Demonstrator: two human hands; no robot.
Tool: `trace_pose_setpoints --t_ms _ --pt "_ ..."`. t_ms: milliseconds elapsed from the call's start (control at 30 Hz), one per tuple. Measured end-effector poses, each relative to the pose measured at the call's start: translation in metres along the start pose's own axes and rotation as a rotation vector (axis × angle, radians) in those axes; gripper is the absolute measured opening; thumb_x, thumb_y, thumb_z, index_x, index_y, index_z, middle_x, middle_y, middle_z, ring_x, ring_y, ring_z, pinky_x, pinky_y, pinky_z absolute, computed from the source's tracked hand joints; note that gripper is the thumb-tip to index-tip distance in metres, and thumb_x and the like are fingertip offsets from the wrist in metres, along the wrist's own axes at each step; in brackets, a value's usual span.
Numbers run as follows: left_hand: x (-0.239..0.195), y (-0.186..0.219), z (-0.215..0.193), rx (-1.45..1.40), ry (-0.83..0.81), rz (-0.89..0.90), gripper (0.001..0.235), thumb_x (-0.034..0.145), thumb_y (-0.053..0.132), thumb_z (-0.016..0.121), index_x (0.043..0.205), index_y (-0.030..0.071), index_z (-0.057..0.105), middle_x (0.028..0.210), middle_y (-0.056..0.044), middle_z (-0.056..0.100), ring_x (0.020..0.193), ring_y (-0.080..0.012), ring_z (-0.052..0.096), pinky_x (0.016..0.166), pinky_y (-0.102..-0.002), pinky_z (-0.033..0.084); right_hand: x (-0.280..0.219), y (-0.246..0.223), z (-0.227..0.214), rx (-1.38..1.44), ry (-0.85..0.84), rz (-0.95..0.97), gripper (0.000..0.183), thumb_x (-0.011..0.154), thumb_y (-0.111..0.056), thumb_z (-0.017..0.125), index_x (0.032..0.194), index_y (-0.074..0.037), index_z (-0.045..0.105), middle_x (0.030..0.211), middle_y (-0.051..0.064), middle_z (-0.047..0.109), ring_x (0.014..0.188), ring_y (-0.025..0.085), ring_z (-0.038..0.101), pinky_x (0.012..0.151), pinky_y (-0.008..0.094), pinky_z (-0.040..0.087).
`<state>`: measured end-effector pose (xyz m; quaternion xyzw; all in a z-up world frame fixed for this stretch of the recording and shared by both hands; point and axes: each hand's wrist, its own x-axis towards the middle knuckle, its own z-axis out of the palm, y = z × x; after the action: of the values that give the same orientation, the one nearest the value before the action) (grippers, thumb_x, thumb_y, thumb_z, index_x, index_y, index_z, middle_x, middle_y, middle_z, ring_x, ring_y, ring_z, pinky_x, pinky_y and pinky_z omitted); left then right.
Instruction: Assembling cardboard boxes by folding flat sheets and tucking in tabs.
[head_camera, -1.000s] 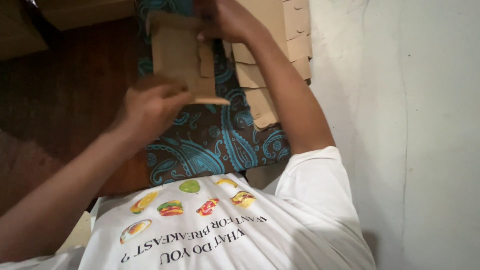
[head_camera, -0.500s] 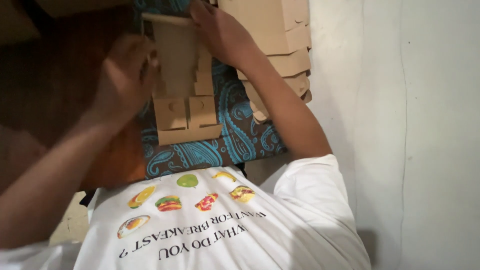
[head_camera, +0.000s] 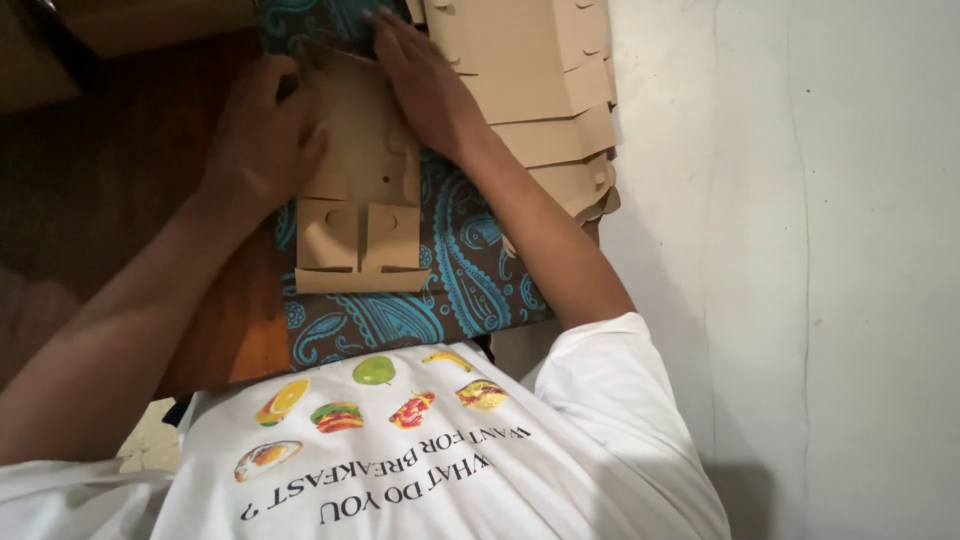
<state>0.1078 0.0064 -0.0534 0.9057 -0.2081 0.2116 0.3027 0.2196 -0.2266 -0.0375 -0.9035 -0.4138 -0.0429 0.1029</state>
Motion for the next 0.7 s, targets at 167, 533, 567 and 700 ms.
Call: trace_pose_setpoints --t_ms 167,533,567,700 --pt "0.010 -0.004 0.007 -0.084 -0.134 -0.235 0.040 0.085 0.010 0.076 0.120 0.001 0.060 0.140 -0.023 0.042 0.117 -0.0495 0.049 0.095 -0.058 0.045 0.006 -0.003 -0.010 0.310 0.104 -0.014 0.035 0.099 0.011 0.044 0.129 -0.003 0.054 0.147 0.024 0.046 0.128 0.050 0.060 0.098 0.051 0.054" --pt "0.036 0.004 0.009 0.092 -0.156 -0.048 0.044 0.082 0.011 0.072 0.123 -0.004 0.064 0.128 -0.024 0.061 0.113 -0.0439 0.057 0.084 -0.057 0.046 0.009 0.014 -0.037 0.425 0.200 -0.180 0.035 0.086 0.004 0.054 0.119 -0.006 0.052 0.114 0.016 0.054 0.098 0.033 0.055 0.082 0.043 0.045" --pt "0.034 0.003 0.012 0.150 -0.118 0.032 0.033 0.081 0.013 0.071 0.108 -0.004 0.066 0.119 -0.023 0.061 0.105 -0.0426 0.059 0.074 -0.053 0.050 0.004 0.011 -0.039 0.303 0.218 -0.089 0.032 0.088 0.008 0.054 0.118 -0.003 0.057 0.119 0.018 0.061 0.106 0.039 0.063 0.088 0.046 0.053" --pt "0.022 -0.002 0.022 0.214 -0.091 0.096 0.045 0.088 0.017 0.073 0.128 -0.002 0.068 0.136 -0.018 0.060 0.126 -0.0369 0.052 0.101 -0.050 0.045 -0.008 -0.006 -0.040 0.144 0.188 0.124 0.028 0.092 -0.015 0.067 0.120 -0.012 0.073 0.110 0.016 0.078 0.098 0.042 0.073 0.075 0.046 0.058"
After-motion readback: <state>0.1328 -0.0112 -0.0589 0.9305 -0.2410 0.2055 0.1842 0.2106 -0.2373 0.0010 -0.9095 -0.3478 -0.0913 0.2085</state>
